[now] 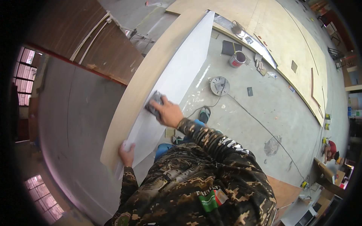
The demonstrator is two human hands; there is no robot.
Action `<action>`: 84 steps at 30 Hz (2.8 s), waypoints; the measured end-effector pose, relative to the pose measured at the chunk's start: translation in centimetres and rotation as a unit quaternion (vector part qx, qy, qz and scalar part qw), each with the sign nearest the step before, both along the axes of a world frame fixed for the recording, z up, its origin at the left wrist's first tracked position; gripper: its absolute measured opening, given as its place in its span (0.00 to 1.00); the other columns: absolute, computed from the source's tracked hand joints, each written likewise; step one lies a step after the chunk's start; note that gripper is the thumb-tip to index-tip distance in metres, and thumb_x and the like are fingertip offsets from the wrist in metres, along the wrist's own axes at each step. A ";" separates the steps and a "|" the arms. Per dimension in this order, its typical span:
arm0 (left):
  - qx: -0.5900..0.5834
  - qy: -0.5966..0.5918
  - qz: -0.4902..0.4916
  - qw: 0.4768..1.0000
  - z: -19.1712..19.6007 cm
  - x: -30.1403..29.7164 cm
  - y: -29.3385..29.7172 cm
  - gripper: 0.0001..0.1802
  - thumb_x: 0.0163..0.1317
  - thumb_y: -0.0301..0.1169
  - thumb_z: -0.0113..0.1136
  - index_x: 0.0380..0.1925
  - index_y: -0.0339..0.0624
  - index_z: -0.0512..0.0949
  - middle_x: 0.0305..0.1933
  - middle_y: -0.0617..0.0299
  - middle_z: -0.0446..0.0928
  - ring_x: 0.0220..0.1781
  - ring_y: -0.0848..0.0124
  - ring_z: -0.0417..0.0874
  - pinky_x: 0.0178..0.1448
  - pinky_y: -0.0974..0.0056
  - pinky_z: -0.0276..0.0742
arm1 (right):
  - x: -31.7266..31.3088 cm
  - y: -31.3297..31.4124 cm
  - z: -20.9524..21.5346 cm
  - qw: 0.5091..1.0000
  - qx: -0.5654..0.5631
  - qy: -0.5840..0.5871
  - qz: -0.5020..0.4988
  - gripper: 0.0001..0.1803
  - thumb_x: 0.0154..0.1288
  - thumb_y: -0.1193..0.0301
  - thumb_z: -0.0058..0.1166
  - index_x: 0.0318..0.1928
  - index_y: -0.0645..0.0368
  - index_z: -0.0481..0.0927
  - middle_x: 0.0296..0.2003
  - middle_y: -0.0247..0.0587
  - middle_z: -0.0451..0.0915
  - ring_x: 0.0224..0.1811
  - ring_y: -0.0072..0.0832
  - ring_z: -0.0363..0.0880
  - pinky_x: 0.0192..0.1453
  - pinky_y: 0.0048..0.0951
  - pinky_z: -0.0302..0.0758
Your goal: The person sands the surface and edges of a wooden board using a power sander.
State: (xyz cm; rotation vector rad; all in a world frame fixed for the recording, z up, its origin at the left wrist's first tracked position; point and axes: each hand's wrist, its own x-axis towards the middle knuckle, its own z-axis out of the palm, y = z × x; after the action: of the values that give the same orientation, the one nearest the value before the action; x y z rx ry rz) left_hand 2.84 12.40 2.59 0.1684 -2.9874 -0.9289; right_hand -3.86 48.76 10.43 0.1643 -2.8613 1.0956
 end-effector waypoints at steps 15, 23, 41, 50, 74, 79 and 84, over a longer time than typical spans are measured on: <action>-0.042 0.078 -0.060 0.994 0.0 -14.4 22.6 0.29 0.51 0.42 0.78 0.47 0.34 0.81 0.46 0.45 0.80 0.52 0.44 0.79 0.58 0.47 0.75 | -26.1 32.6 0.3 0.964 0.033 0.011 -0.264 0.43 0.49 0.58 0.67 0.70 0.40 0.69 0.57 0.58 0.73 0.52 0.57 0.82 0.56 0.49 0.81; -0.072 0.067 -0.089 0.991 -0.2 -14.2 21.4 0.27 0.54 0.40 0.76 0.48 0.32 0.81 0.49 0.43 0.79 0.54 0.44 0.78 0.60 0.47 0.74 | -28.4 40.6 -2.7 0.902 -0.260 0.016 -0.345 0.43 0.51 0.59 0.71 0.66 0.58 0.70 0.47 0.59 0.82 0.51 0.48 0.84 0.56 0.48 0.80; -0.054 0.045 -0.125 0.990 -0.3 -14.6 21.6 0.29 0.54 0.37 0.74 0.51 0.31 0.77 0.52 0.40 0.78 0.57 0.40 0.76 0.62 0.45 0.72 | -6.4 14.2 -4.4 0.971 -0.177 0.058 -0.149 0.39 0.51 0.66 0.68 0.67 0.42 0.69 0.61 0.59 0.68 0.51 0.62 0.79 0.51 0.52 0.81; -0.050 0.069 -0.067 0.994 -0.7 -15.0 22.9 0.27 0.53 0.39 0.77 0.46 0.32 0.79 0.49 0.42 0.79 0.53 0.41 0.77 0.60 0.44 0.72 | -17.4 26.2 1.2 0.985 -0.040 -0.018 -0.169 0.41 0.50 0.65 0.68 0.67 0.43 0.69 0.55 0.56 0.72 0.41 0.58 0.83 0.45 0.50 0.83; -0.044 0.068 -0.064 0.995 -0.1 -22.5 34.4 0.19 0.61 0.37 0.71 0.44 0.31 0.81 0.44 0.42 0.81 0.50 0.42 0.78 0.57 0.46 0.73 | -23.6 36.7 -11.7 0.834 -0.383 0.112 -0.381 0.40 0.60 0.70 0.69 0.68 0.55 0.59 0.33 0.44 0.80 0.28 0.29 0.82 0.33 0.31 0.82; -0.021 0.044 -0.058 0.997 0.0 -24.8 37.0 0.18 0.62 0.38 0.70 0.43 0.33 0.83 0.43 0.44 0.82 0.49 0.44 0.80 0.56 0.48 0.74 | -16.3 26.5 -12.6 0.754 -0.578 -0.030 -0.309 0.44 0.55 0.75 0.71 0.67 0.58 0.56 0.51 0.48 0.69 0.42 0.28 0.79 0.42 0.30 0.80; -0.018 0.034 -0.029 0.999 -0.2 -26.0 38.4 0.17 0.62 0.38 0.71 0.41 0.33 0.84 0.42 0.45 0.84 0.46 0.47 0.82 0.54 0.50 0.76 | -14.6 24.4 -12.1 0.746 -0.609 -0.032 -0.267 0.42 0.54 0.82 0.65 0.66 0.57 0.56 0.49 0.47 0.69 0.39 0.29 0.80 0.39 0.30 0.84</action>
State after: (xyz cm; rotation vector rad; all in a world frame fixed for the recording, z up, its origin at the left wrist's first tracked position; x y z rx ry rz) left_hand -23.20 50.83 2.35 0.0497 -2.9584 -0.8662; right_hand -18.42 73.18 -1.63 -0.7071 -1.4357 2.4053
